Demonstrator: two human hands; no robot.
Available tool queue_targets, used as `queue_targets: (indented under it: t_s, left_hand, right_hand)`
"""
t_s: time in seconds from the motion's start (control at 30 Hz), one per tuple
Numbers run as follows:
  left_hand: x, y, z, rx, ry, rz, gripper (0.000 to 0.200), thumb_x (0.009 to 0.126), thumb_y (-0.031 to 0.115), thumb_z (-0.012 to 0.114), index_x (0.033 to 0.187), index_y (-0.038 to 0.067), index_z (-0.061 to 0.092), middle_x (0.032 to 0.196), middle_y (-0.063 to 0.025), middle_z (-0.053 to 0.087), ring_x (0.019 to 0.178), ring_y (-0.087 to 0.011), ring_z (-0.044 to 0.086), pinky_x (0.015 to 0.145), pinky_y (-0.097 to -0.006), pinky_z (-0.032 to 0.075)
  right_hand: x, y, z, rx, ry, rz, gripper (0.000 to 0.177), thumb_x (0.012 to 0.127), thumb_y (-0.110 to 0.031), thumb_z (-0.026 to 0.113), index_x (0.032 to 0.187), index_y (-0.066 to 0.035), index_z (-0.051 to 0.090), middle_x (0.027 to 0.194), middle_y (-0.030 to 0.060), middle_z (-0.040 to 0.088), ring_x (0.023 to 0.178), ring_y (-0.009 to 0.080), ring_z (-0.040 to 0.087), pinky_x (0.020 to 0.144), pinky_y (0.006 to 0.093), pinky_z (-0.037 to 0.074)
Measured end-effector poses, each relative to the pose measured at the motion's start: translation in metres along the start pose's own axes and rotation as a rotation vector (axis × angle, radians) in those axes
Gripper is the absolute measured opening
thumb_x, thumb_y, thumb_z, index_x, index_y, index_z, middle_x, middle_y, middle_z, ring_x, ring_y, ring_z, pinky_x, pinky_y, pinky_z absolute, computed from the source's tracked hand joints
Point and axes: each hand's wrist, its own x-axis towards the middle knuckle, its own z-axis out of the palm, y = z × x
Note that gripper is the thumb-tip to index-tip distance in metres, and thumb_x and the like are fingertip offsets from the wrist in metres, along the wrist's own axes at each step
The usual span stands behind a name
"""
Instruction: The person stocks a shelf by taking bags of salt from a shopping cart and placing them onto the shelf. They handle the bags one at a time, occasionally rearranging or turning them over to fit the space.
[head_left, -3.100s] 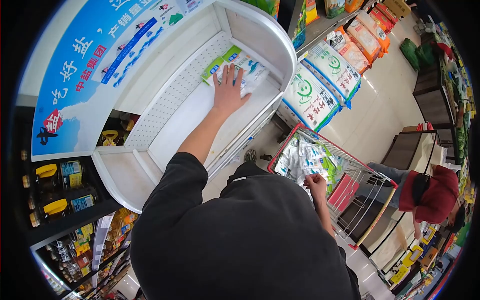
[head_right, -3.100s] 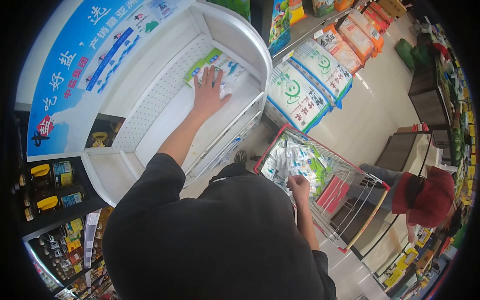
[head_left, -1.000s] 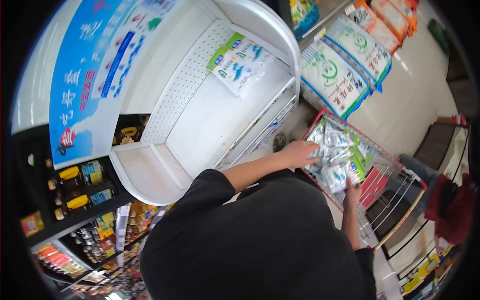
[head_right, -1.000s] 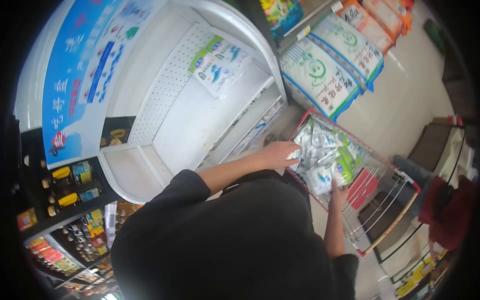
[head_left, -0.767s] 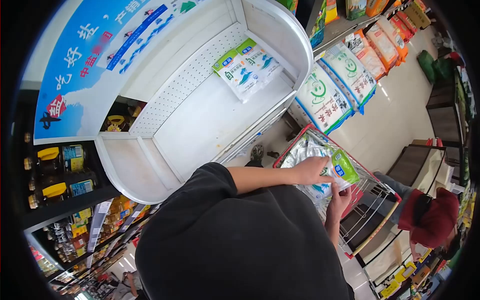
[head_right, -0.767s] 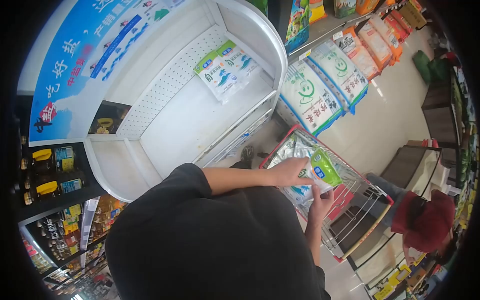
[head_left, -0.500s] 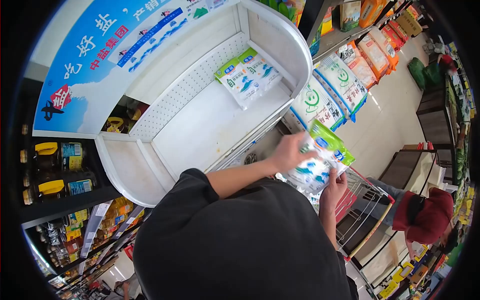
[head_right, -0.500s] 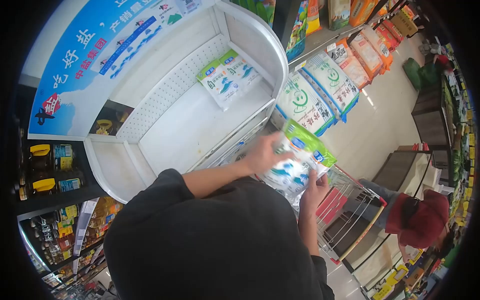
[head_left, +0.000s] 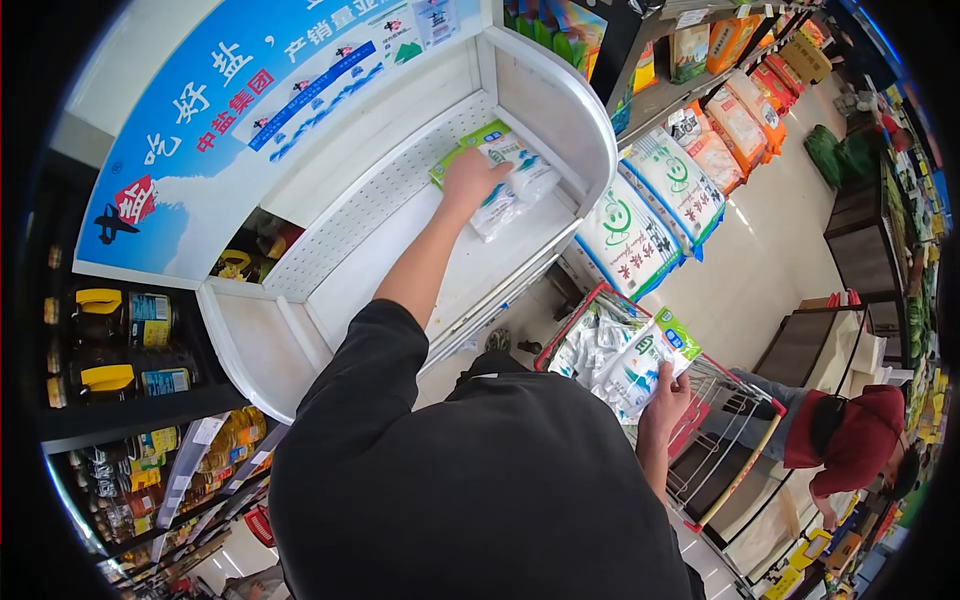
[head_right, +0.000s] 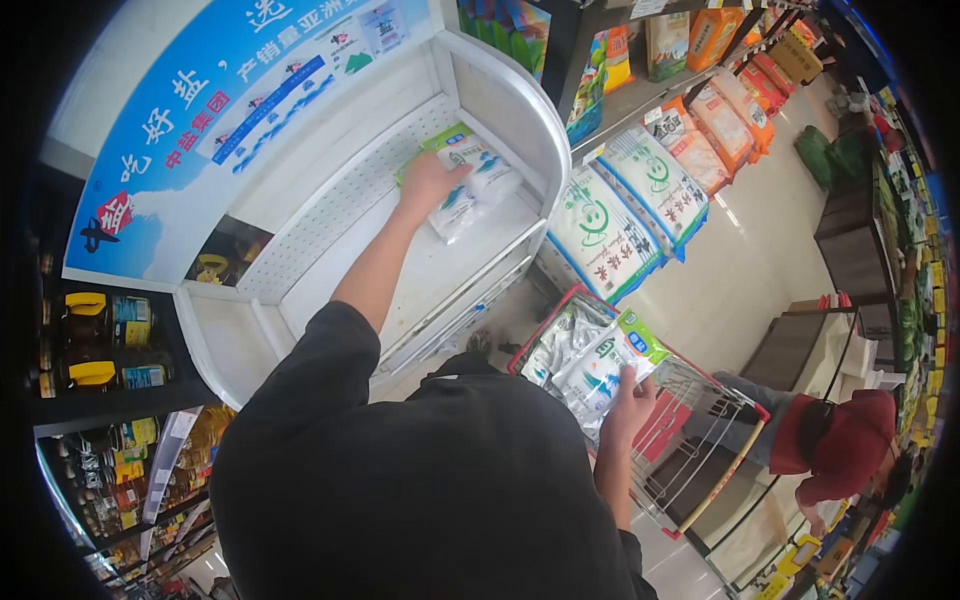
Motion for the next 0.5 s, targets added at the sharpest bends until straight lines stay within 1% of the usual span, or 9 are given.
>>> queue_targets:
  t_s: [0.03,0.07,0.13,0.17,0.23,0.27,0.33,0.43,0.5]
  left_hand:
    - [-0.015,0.01,-0.011,0.038,0.053,-0.049,0.063,0.085,0.048,0.083,0.117,-0.005,0.068,0.115,-0.0279,0.072,0.104,-0.0367,0.071,0.089,-0.0468,0.055]
    - [-0.011,0.005,-0.005,0.037,0.055,-0.042,0.063,0.085,0.048,0.083,0.117,-0.005,0.068,0.115,-0.0279,0.072,0.104,-0.0367,0.071,0.089,-0.0468,0.055]
    - [-0.003,-0.016,0.02,0.076,0.279,0.318,0.083,0.086,0.065,0.075,0.131,-0.004,0.063,0.138,-0.0309,0.061,0.127,-0.0402,0.061,0.105,-0.0517,0.048]
    - [0.002,-0.02,0.033,0.076,0.276,0.32,0.083,0.086,0.065,0.075,0.131,-0.004,0.063,0.138,-0.0309,0.061,0.127,-0.0402,0.061,0.105,-0.0517,0.048]
    - [0.01,-0.02,0.052,0.294,0.465,0.518,0.1,0.088,0.074,0.064,0.149,-0.004,0.05,0.157,-0.0329,0.042,0.148,-0.0459,0.039,0.12,-0.0593,0.031]
    - [0.013,-0.024,0.061,0.291,0.465,0.514,0.1,0.088,0.074,0.064,0.149,-0.004,0.05,0.157,-0.0329,0.042,0.148,-0.0459,0.039,0.12,-0.0593,0.031]
    - [0.019,-0.027,0.07,0.329,0.383,0.485,0.107,0.09,0.079,0.056,0.159,-0.001,0.037,0.163,-0.0343,0.03,0.156,-0.0463,0.024,0.125,-0.0632,0.016]
    - [0.019,-0.031,0.075,0.311,0.408,0.509,0.107,0.09,0.078,0.056,0.159,-0.001,0.038,0.164,-0.0352,0.029,0.155,-0.0476,0.024,0.126,-0.0614,0.017]
    - [0.017,-0.032,0.076,0.314,0.4,0.504,0.107,0.09,0.078,0.056,0.159,-0.001,0.037,0.164,-0.0351,0.029,0.155,-0.0473,0.024,0.126,-0.0613,0.016]
  right_hand:
    - [-0.003,-0.001,0.0,-0.01,0.007,0.002,0.03,0.103,-0.011,0.067,0.126,0.009,0.065,0.109,0.0143,0.075,0.089,0.0164,0.073,0.078,0.0299,0.06]
    - [-0.006,-0.001,0.002,-0.018,0.013,0.004,0.03,0.103,-0.011,0.067,0.126,0.009,0.065,0.108,0.0143,0.075,0.087,0.0165,0.073,0.076,0.0298,0.06]
    - [-0.012,-0.005,0.005,-0.019,0.01,0.005,0.03,0.102,-0.011,0.068,0.125,0.009,0.065,0.106,0.0143,0.075,0.086,0.017,0.073,0.075,0.0294,0.06]
    - [-0.013,-0.001,0.004,-0.019,0.015,0.018,0.031,0.102,-0.011,0.067,0.126,0.009,0.065,0.106,0.0147,0.075,0.086,0.0172,0.073,0.075,0.0293,0.06]
    - [-0.017,-0.001,0.005,-0.023,0.017,0.033,0.032,0.102,-0.011,0.067,0.127,0.009,0.064,0.105,0.015,0.076,0.086,0.0174,0.074,0.074,0.0292,0.06]
    - [-0.018,-0.003,0.008,-0.036,0.005,0.048,0.032,0.103,-0.011,0.067,0.128,0.009,0.064,0.106,0.0156,0.076,0.086,0.0174,0.074,0.074,0.0292,0.06]
    - [-0.018,-0.007,0.015,-0.052,-0.006,0.059,0.033,0.103,-0.011,0.066,0.129,0.009,0.064,0.106,0.0161,0.076,0.087,0.0174,0.074,0.074,0.0292,0.06]
    - [-0.019,-0.011,0.022,-0.071,-0.063,0.066,0.035,0.103,-0.014,0.069,0.13,0.007,0.063,0.107,0.014,0.076,0.085,0.0158,0.073,0.074,0.0299,0.061]
    - [-0.017,-0.005,0.019,-0.084,-0.082,0.063,0.035,0.103,-0.013,0.068,0.131,0.008,0.062,0.108,0.0157,0.076,0.089,0.0166,0.073,0.077,0.0296,0.06]
